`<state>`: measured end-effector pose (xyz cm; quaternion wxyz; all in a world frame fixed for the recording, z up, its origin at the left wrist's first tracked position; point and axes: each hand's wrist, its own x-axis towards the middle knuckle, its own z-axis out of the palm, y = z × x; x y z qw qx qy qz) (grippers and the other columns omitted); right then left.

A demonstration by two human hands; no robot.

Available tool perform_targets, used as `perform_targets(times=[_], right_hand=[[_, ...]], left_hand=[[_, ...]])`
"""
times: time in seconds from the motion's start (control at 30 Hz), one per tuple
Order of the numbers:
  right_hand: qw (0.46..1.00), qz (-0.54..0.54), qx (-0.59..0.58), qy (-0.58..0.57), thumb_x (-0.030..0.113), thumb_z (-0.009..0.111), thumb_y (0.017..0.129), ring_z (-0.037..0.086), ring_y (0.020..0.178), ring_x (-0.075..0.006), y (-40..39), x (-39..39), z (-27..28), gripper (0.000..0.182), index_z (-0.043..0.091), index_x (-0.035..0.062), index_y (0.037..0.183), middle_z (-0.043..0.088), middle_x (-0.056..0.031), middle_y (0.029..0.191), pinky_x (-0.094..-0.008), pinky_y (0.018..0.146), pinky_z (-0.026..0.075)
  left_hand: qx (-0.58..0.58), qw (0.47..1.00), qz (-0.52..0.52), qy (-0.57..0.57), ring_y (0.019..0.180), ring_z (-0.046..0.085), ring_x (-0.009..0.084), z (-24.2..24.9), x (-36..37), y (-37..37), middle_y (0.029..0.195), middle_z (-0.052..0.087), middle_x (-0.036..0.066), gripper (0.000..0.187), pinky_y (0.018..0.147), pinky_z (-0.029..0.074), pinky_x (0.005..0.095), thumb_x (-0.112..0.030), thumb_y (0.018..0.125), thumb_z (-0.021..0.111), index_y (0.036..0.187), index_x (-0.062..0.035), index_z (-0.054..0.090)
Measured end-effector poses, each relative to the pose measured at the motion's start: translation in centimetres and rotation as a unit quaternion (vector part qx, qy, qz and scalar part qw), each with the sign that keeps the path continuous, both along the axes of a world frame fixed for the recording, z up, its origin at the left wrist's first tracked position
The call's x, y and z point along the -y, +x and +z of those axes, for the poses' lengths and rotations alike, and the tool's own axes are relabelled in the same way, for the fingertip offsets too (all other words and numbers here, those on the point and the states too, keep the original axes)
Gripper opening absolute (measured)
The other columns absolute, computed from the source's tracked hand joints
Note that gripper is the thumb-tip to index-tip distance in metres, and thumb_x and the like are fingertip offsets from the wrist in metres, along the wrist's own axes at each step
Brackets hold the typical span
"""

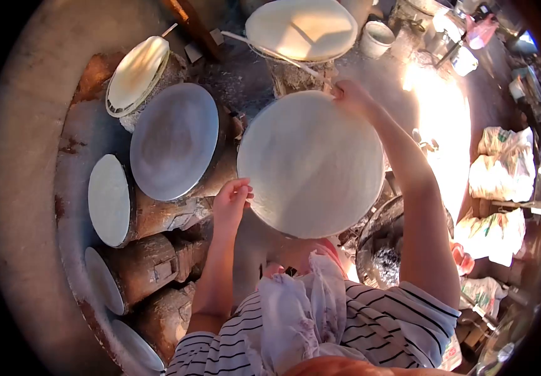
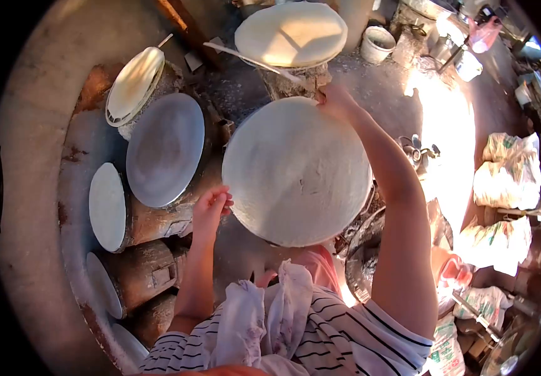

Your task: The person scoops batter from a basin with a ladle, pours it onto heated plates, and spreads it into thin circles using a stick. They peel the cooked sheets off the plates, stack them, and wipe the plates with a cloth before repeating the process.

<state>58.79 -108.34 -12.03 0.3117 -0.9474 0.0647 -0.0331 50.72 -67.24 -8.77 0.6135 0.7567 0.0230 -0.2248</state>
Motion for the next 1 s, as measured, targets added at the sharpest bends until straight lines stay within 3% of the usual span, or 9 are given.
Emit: perform_targets(times=[0.23, 0.33, 0.43, 0.57, 0.63, 0.67, 0.77, 0.87, 1.0], right_hand=[[0.998, 0.055, 0.016, -0.004, 0.018, 0.059, 0.075, 0.058, 0.075, -0.0373, 0.6, 0.1, 0.2, 0.018, 0.054, 0.0017, 0.081, 0.059, -0.0188, 0.076, -0.0445, 0.066, 0.044], [0.999, 0.031, 0.010, 0.007, 0.018, 0.059, 0.076, 0.058, 0.079, -0.0380, -1.0, -1.2, 2.8, 0.018, 0.055, 0.0025, 0.084, 0.060, -0.0186, 0.078, -0.0452, 0.068, 0.045], [0.999, 0.007, 0.027, 0.016, 0.019, 0.060, 0.078, 0.058, 0.080, -0.0368, -2.3, -2.0, 4.6, 0.018, 0.055, 0.0042, 0.086, 0.061, -0.0167, 0.080, -0.0446, 0.068, 0.045], [0.999, -0.002, 0.035, 0.035, 0.020, 0.061, 0.079, 0.059, 0.080, -0.0352, -3.7, -3.3, 6.1, 0.017, 0.056, 0.0054, 0.086, 0.061, -0.0147, 0.080, -0.0433, 0.068, 0.046], [0.997, -0.009, 0.049, 0.051, 0.019, 0.065, 0.079, 0.056, 0.070, -0.0284, -4.5, -4.0, 7.3, 0.019, 0.055, 0.0038, 0.086, 0.058, -0.0129, 0.076, -0.0384, 0.063, 0.044], [0.997, -0.011, 0.057, 0.057, 0.018, 0.067, 0.080, 0.054, 0.065, -0.0250, -5.0, -4.3, 7.9, 0.021, 0.055, 0.0029, 0.087, 0.057, -0.0120, 0.075, -0.0360, 0.061, 0.043], [0.996, -0.032, 0.041, 0.067, 0.019, 0.060, 0.081, 0.059, 0.078, -0.0335, -6.1, -5.3, 10.0, 0.016, 0.056, 0.0060, 0.088, 0.061, -0.0135, 0.081, -0.0417, 0.067, 0.046], [0.983, -0.036, 0.178, -0.001, 0.017, 0.063, 0.080, 0.057, 0.071, -0.0312, -7.7, -5.6, 10.8, 0.015, 0.057, 0.0059, 0.088, 0.058, -0.0131, 0.075, -0.0387, 0.064, 0.046], [0.976, -0.062, 0.201, 0.049, 0.016, 0.069, 0.079, 0.048, 0.057, -0.0193, -10.5, -6.1, 13.2, 0.015, 0.059, 0.0066, 0.085, 0.050, -0.0060, 0.063, -0.0315, 0.054, 0.040]], left_hand=[[0.114, 0.990, -0.064, 0.055, 0.081, 0.059, 0.0088, -1.1, 5.3, 9.0, 0.092, 0.063, 0.001, 0.020, 0.066, 0.049, 0.0249, -0.016, 0.093, 0.055, 0.110, -0.0066, 0.060], [0.349, 0.903, -0.139, 0.208, 0.088, 0.059, 0.0152, -2.8, 7.0, 13.3, 0.105, 0.062, 0.006, 0.031, 0.078, 0.049, 0.0298, -0.011, 0.087, 0.060, 0.118, -0.0052, 0.058], [0.444, 0.851, -0.151, 0.237, 0.096, 0.058, 0.0184, -5.5, 7.8, 15.7, 0.112, 0.060, 0.010, 0.036, 0.085, 0.046, 0.0301, -0.009, 0.085, 0.062, 0.120, -0.0049, 0.057], [0.238, 0.942, -0.170, 0.162, 0.101, 0.056, 0.0204, -5.4, 7.2, 15.5, 0.113, 0.058, 0.011, 0.035, 0.090, 0.045, 0.0302, -0.016, 0.084, 0.065, 0.116, -0.0037, 0.059], [0.187, 0.963, -0.153, 0.120, 0.099, 0.056, 0.0189, -5.3, 6.5, 15.7, 0.110, 0.057, 0.009, 0.032, 0.088, 0.044, 0.0296, -0.018, 0.085, 0.066, 0.112, -0.0018, 0.060], [0.201, 0.961, -0.155, 0.112, 0.097, 0.056, 0.0174, -5.2, 6.4, 15.4, 0.108, 0.057, 0.008, 0.029, 0.086, 0.044, 0.0286, -0.019, 0.086, 0.066, 0.108, -0.0009, 0.061], [0.243, 0.958, -0.141, 0.057, 0.091, 0.054, 0.0131, -4.2, 6.1, 14.7, 0.100, 0.056, 0.005, 0.023, 0.081, 0.044, 0.0258, -0.019, 0.087, 0.066, 0.099, 0.0010, 0.062], [0.256, 0.961, -0.103, -0.034, 0.086, 0.052, 0.0102, -2.4, 5.3, 12.9, 0.096, 0.055, 0.003, 0.018, 0.076, 0.043, 0.0235, -0.016, 0.088, 0.065, 0.093, 0.0014, 0.062], [0.284, 0.954, -0.073, -0.055, 0.084, 0.053, 0.0093, 3.4, 4.6, 8.6, 0.093, 0.058, 0.002, 0.011, 0.076, 0.042, 0.0231, -0.010, 0.086, 0.065, 0.089, 0.0001, 0.063]])
